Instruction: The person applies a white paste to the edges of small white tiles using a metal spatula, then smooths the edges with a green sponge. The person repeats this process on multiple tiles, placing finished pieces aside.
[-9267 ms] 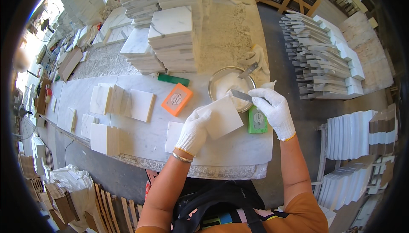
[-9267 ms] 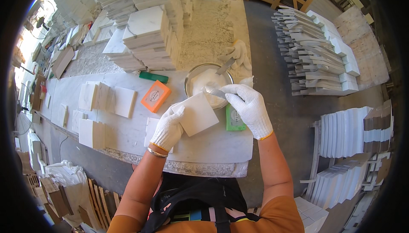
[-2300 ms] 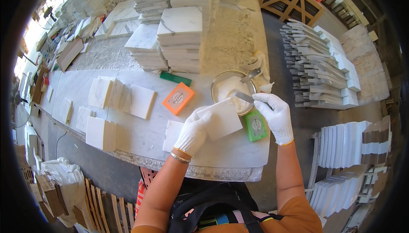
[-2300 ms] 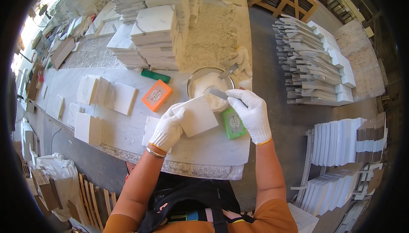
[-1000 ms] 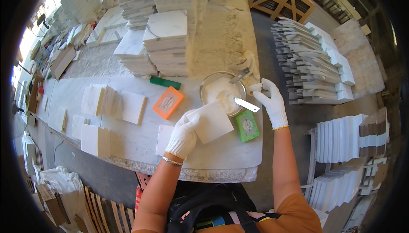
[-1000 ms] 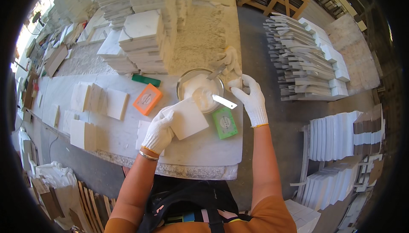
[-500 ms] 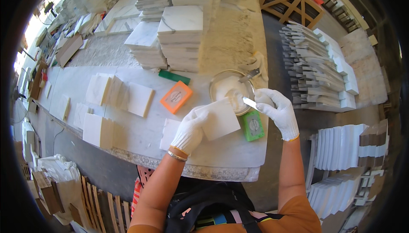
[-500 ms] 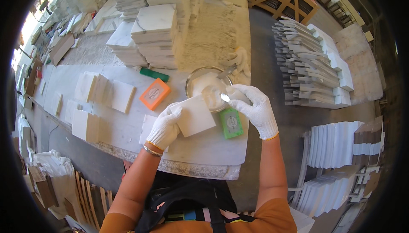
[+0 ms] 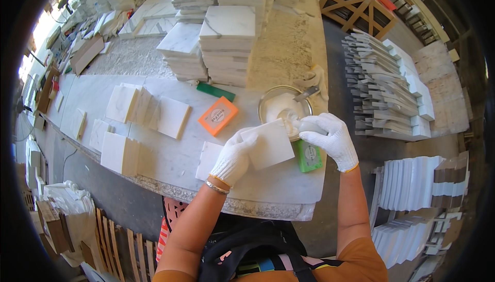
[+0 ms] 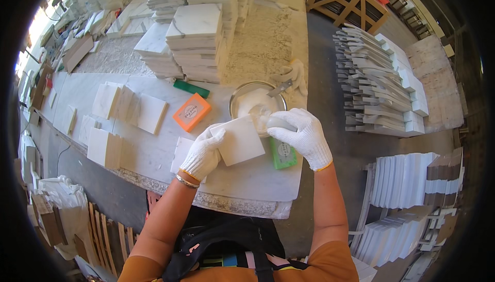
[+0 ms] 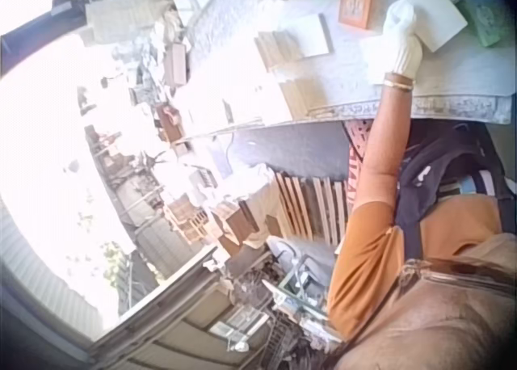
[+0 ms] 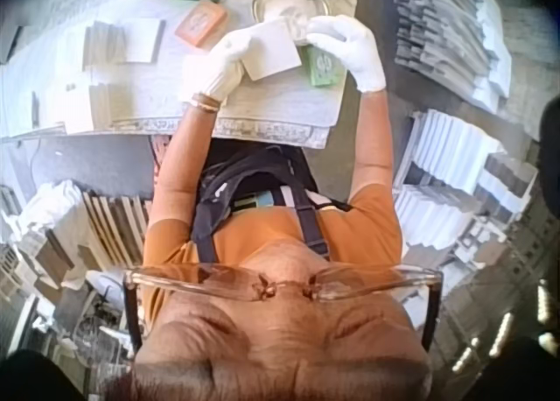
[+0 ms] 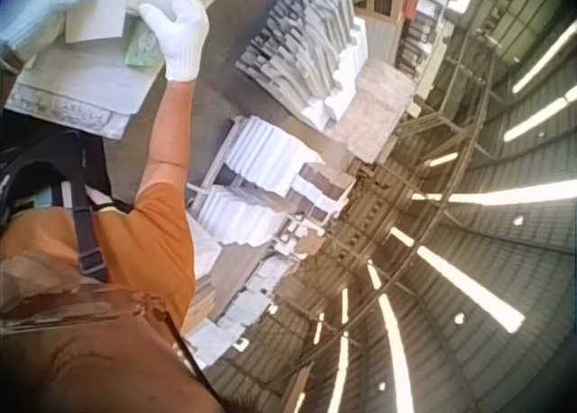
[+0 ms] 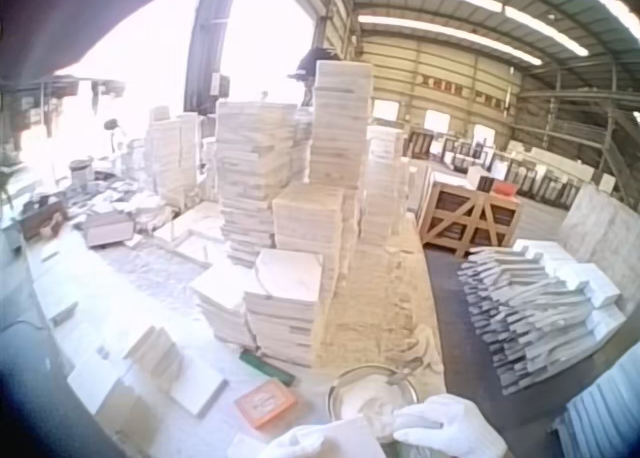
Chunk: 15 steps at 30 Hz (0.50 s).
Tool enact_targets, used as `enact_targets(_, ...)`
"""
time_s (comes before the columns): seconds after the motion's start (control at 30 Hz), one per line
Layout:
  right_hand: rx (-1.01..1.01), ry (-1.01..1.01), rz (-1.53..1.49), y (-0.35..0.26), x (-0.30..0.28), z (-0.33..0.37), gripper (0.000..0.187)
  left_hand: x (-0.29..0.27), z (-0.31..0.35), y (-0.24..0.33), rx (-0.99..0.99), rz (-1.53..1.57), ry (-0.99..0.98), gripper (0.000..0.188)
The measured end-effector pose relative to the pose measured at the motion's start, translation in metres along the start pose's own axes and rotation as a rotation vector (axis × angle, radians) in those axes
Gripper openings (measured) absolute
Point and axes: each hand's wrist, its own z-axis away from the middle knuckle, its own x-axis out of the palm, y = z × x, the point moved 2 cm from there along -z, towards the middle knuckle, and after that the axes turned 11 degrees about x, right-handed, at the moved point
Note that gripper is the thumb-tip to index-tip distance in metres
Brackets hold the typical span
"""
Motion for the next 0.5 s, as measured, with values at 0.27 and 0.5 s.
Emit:
enact_targets(0.27,-0.01,0.001,0.031,-0.0021,0.0012,-0.0022,0.031,-0.0073,-0.0024,-0.0068,0.017,-0.009,-0.02,0.042)
enact_targets(0.5,-0.023,0.005,0.022,-0.003,0.001,-0.003,0.03,-0.0025,-0.0019,-0.0044,-0.007,0.021,0.02,0.041)
